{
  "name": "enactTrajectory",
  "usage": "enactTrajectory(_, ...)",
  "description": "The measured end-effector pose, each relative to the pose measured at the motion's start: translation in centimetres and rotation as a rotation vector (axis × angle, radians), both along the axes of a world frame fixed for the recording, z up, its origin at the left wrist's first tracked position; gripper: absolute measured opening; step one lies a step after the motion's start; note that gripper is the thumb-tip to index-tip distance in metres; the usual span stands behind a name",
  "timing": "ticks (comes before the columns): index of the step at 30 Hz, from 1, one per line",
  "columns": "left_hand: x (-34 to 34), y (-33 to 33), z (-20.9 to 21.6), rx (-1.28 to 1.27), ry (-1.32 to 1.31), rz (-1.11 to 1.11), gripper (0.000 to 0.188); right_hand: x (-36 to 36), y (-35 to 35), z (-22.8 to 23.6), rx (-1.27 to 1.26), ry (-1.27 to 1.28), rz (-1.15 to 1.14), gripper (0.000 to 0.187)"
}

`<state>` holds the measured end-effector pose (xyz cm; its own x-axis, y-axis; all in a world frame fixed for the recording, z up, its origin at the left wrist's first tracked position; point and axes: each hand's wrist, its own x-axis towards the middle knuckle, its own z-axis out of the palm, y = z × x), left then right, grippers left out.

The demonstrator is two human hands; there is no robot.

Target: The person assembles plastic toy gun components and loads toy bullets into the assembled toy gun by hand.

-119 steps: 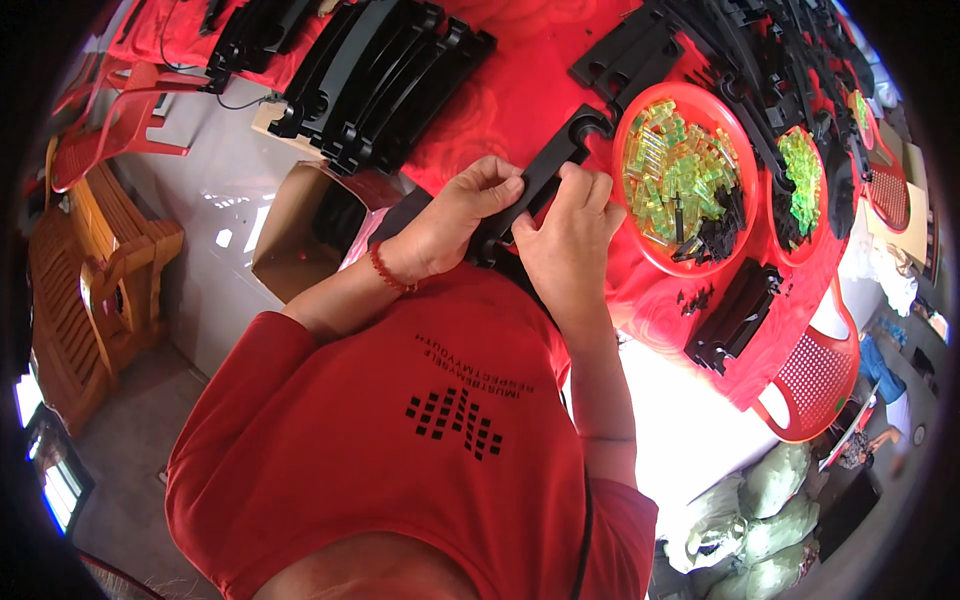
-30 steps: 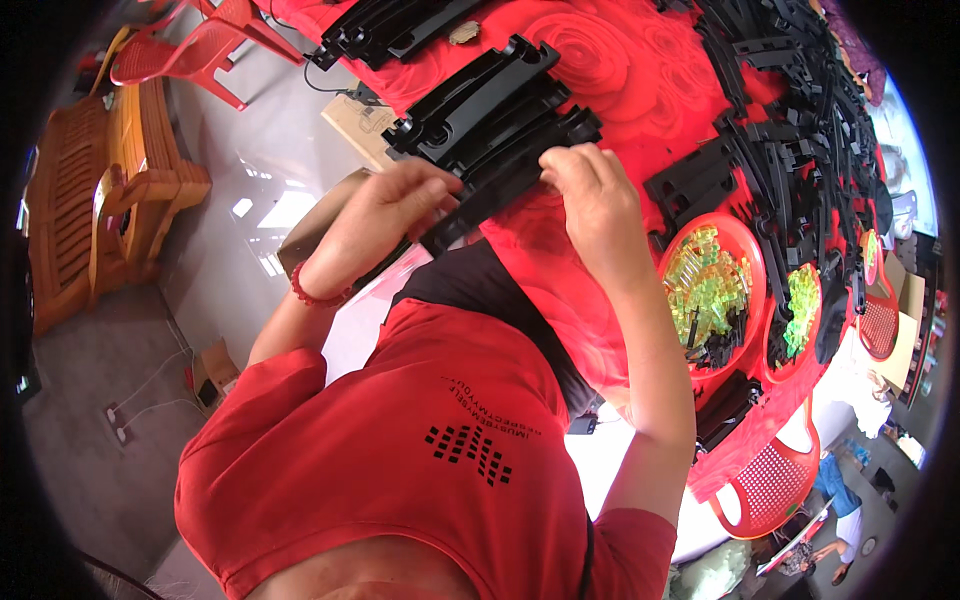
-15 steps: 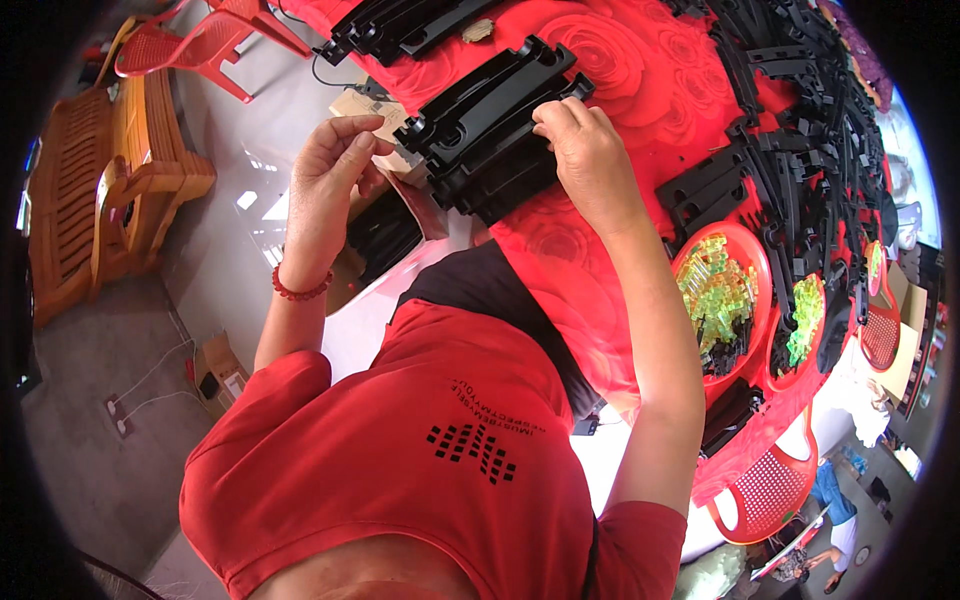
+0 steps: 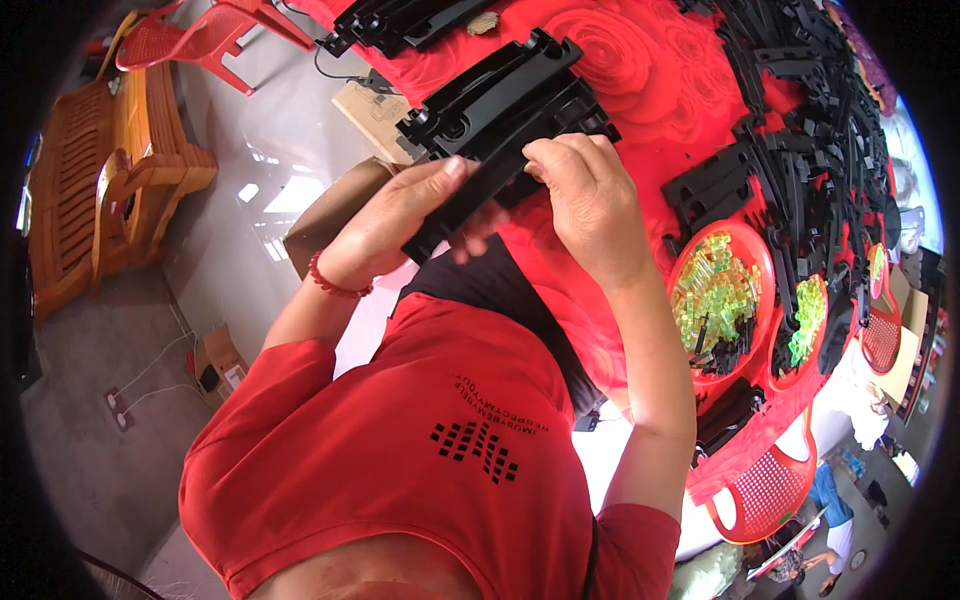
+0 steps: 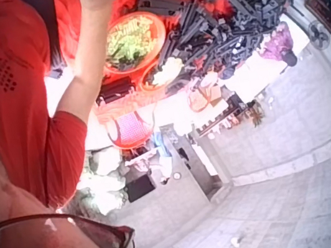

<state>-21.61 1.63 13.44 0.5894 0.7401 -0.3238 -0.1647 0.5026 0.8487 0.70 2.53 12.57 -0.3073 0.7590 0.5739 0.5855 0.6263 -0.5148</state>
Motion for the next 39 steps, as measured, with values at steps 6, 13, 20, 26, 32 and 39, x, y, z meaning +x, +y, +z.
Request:
enactTrajectory(6, 2.5, -0.9, -1.4, -0.047, 0.026, 0.101, 0.037, -0.5, -3.1, 1.2, -0.241, -0.124, -0.193, 0.045)
enactTrajectory(13, 4.1, -1.5, -3.8, 0.159, 0.091, 0.042, 0.037, -1.6, -4.7, -0.3, -0.313, -0.175, -0.318, 0.064)
enactTrajectory(20, 4.6, -1.8, -1.8, 0.039, 0.052, 0.007, 0.038, -1.4, -4.8, -1.3, -0.256, -0.104, -0.383, 0.06)
enactTrajectory(26, 4.7, -2.0, -2.8, -0.1, -0.034, 0.025, 0.035, -0.7, -5.0, -1.0, -0.203, -0.154, -0.38, 0.056)
enactTrajectory(32, 5.0, -2.5, -3.1, -0.18, -0.1, 0.046, 0.031, -0.5, -5.5, -0.9, -0.219, -0.209, -0.404, 0.052)
enactTrajectory(39, 5.3, -2.5, -3.8, -0.2, -0.071, 0.029, 0.031, -0.2, -6.0, -1.7, -0.255, -0.219, -0.432, 0.052)
